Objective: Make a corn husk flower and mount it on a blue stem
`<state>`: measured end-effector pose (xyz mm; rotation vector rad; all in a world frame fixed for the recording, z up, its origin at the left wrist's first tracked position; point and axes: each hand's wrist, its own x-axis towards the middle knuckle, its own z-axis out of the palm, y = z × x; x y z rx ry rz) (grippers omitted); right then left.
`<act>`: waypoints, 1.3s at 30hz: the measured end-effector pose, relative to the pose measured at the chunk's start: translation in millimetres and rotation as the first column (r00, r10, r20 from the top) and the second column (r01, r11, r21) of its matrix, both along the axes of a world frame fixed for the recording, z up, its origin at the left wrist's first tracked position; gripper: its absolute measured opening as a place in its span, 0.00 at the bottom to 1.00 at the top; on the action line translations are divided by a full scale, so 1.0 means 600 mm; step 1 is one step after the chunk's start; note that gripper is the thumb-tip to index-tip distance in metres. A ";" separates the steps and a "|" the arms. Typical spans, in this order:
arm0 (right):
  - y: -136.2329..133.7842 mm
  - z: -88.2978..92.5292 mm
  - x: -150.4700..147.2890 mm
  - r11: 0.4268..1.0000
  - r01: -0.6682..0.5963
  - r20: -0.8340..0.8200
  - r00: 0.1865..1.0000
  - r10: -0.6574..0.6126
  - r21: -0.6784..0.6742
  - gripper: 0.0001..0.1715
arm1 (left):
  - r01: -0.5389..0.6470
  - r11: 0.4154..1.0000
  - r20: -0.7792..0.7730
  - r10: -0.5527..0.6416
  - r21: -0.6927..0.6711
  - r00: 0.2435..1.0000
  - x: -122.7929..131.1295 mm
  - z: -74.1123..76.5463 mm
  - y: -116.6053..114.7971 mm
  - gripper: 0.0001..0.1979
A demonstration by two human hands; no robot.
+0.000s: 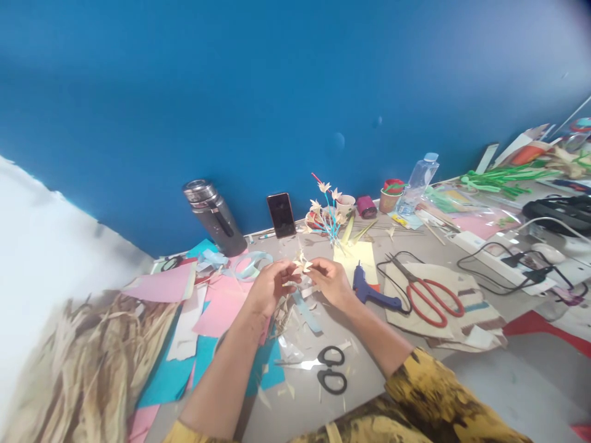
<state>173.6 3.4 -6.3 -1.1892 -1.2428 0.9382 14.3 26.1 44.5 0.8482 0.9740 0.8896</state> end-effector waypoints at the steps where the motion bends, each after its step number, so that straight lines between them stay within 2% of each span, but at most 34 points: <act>1: -0.001 0.000 0.000 1.000 0.002 -0.001 1.000 -0.002 0.007 0.11 | -0.021 1.000 -0.020 0.021 0.019 1.000 0.000 0.002 -0.001 0.17; 5: -0.006 0.003 0.001 0.999 0.004 0.016 1.000 -0.004 0.039 0.10 | -0.046 0.993 -0.153 0.063 0.112 0.986 0.001 0.007 -0.005 0.16; 8: -0.009 0.005 0.001 0.998 0.008 0.028 1.000 -0.010 0.059 0.10 | -0.022 0.993 -0.181 0.043 0.115 0.983 0.003 0.010 -0.008 0.12; 13: -0.009 0.006 0.001 0.999 0.008 0.008 1.000 -0.008 0.048 0.10 | -0.008 0.993 -0.171 0.028 0.115 0.985 0.005 0.016 -0.012 0.10; 19: -0.007 0.005 0.000 0.999 -0.034 -0.103 0.994 0.032 -0.017 0.11 | 0.011 0.995 -0.111 0.000 0.096 0.994 0.008 0.018 -0.012 0.12; 28: -0.003 0.002 -0.005 0.994 -0.093 -0.287 0.955 0.072 -0.060 0.14 | 0.001 0.997 -0.047 0.003 0.075 0.999 0.012 0.006 -0.012 0.11; 39: -0.002 0.000 -0.007 0.986 -0.109 -0.427 0.903 0.045 -0.127 0.16 | -0.044 0.997 -0.014 0.045 0.065 0.999 0.020 -0.005 -0.010 0.13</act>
